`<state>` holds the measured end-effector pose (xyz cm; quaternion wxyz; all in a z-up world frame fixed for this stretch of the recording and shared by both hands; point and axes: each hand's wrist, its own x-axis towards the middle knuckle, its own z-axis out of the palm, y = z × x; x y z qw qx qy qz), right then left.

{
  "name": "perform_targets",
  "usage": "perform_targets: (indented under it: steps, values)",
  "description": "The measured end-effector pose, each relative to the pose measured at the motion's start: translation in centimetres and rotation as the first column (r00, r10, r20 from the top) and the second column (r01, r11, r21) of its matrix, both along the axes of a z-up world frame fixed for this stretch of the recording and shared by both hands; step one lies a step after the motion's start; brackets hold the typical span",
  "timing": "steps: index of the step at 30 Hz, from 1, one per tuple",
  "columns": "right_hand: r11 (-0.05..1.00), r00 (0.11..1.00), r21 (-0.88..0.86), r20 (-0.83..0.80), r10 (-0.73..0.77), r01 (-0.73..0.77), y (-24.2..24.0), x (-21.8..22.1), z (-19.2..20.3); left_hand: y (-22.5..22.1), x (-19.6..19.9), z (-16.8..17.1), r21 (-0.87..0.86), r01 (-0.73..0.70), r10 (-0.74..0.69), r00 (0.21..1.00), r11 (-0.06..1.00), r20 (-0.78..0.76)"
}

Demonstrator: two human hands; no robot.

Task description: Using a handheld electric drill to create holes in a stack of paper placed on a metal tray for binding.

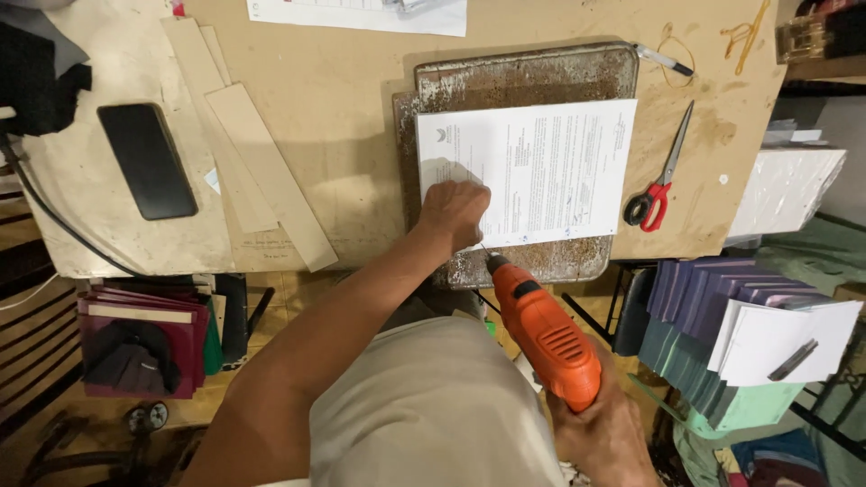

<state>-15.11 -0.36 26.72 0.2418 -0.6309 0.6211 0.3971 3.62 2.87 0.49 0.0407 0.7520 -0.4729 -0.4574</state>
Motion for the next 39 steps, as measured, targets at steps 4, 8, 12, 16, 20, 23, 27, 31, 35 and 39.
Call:
perform_targets:
  steps: [4,8,12,16,20,23,27,31,35,39]
  values:
    - [1.000,0.999,0.019,-0.030,0.026,-0.025,0.0,2.4,0.5,0.4,0.4,0.7,-0.034,-0.060,0.059,0.997,0.998,-0.048]
    - [0.999,0.999,0.003,0.040,0.034,-0.034,0.1,1.6,-0.1,1.9,-2.7,-5.4,-0.486,-0.183,0.251,0.965,0.855,0.079]
    - [0.999,0.999,-0.007,-0.002,0.047,-0.047,0.3,2.8,0.1,1.6,-2.3,-4.8,-0.403,-0.168,0.206,0.977,0.899,0.052]
    - [0.999,0.999,0.025,-0.015,0.028,-0.028,0.5,3.8,0.2,1.6,-2.1,-4.2,-0.374,-0.171,0.199,0.979,0.911,0.035]
    - [0.999,0.999,0.014,-0.041,0.035,-0.034,0.5,3.4,-0.6,1.6,-2.1,-4.2,-0.409,-0.185,0.219,0.975,0.894,0.036]
    - [1.000,1.000,0.003,0.014,0.026,-0.026,0.5,3.6,-0.7,1.5,-1.7,-3.5,-0.354,-0.178,0.201,0.979,0.918,0.029]
    - [0.999,0.999,-0.010,-0.004,0.032,-0.032,0.6,4.2,-0.7,1.5,-1.6,-3.5,-0.313,-0.150,0.166,0.986,0.938,0.025]
    - [0.999,0.999,-0.017,-0.039,0.034,-0.034,0.8,5.0,-0.7,1.6,-1.3,-2.6,-0.298,-0.154,0.168,0.986,0.942,0.021]
    - [1.000,0.998,-0.010,-0.057,-0.005,0.005,0.9,5.9,-0.5,1.4,-0.9,-2.0,-0.242,-0.137,0.141,0.990,0.960,0.000]
    - [0.999,0.999,0.005,-0.018,0.034,-0.034,0.9,5.8,-0.9,1.4,-1.0,-2.5,-0.240,-0.161,0.161,0.987,0.957,-0.019]
